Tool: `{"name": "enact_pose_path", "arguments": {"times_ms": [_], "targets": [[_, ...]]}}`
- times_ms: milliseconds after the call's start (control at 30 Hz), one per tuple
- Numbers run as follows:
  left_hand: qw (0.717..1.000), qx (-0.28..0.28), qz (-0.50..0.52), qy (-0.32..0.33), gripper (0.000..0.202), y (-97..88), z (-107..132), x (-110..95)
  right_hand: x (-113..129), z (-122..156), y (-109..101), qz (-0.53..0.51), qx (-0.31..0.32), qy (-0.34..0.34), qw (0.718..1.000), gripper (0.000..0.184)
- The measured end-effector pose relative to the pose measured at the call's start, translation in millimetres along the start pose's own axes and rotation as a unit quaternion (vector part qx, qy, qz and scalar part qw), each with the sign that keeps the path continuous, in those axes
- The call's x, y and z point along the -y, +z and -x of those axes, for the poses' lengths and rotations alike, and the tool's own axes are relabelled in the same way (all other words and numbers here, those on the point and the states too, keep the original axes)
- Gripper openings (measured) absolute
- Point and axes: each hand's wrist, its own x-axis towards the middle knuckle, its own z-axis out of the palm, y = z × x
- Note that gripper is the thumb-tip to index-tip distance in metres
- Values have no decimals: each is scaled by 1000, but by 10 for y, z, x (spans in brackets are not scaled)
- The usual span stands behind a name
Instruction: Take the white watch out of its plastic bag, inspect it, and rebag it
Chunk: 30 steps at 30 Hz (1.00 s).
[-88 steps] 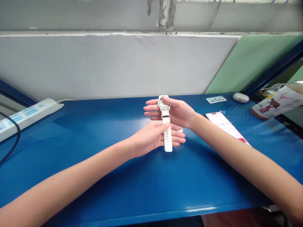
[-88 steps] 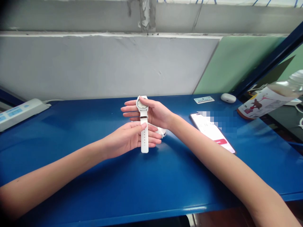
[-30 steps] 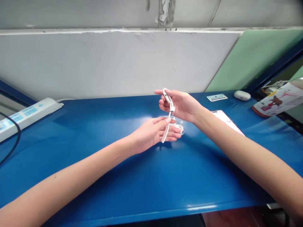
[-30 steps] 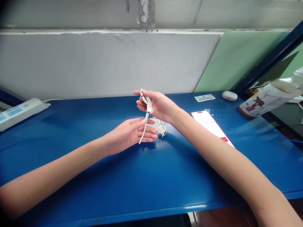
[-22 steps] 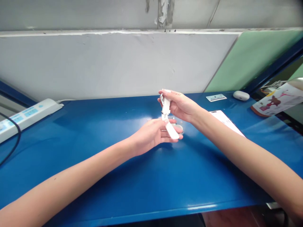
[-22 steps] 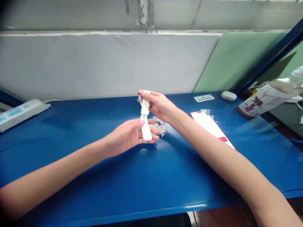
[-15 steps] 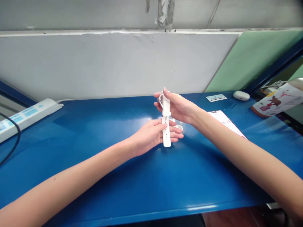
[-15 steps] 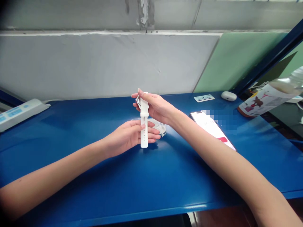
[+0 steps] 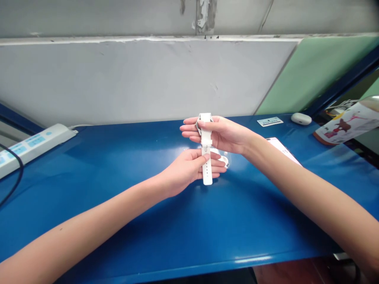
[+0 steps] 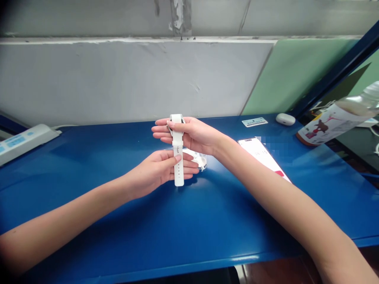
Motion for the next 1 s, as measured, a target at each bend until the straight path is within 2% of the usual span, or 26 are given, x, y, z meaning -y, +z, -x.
{"name": "enact_pose_path", "arguments": {"times_ms": [133, 300, 433, 700, 833, 900, 1000], "targets": [[999, 15, 29, 7, 26, -10, -2, -33, 37, 4, 13, -20, -51, -29, 998, 22], [995, 73, 60, 7, 26, -111, -44, 5, 13, -16, -18, -42, -25, -18, 999, 24], [993, 99, 67, 14, 26, -132, -44, 33, -3, -31, -44, -57, -33, 11, 998, 25], [996, 68, 57, 18, 24, -50, -1, 35, -2, -25, -19, -78, -46, 40, 995, 27], [999, 25, 40, 20, 24, -54, -34, 47, -2, -44, -22, -95, -80, 32, 992, 25], [999, 17, 34, 19, 29, -55, -37, 56, 4, -63, -46, -108, -114, 7, 988, 24], [998, 63, 26, 5, 57, -41, -5, 80, 24, -87, -93, -151, -162, -39, 974, 22]]}}
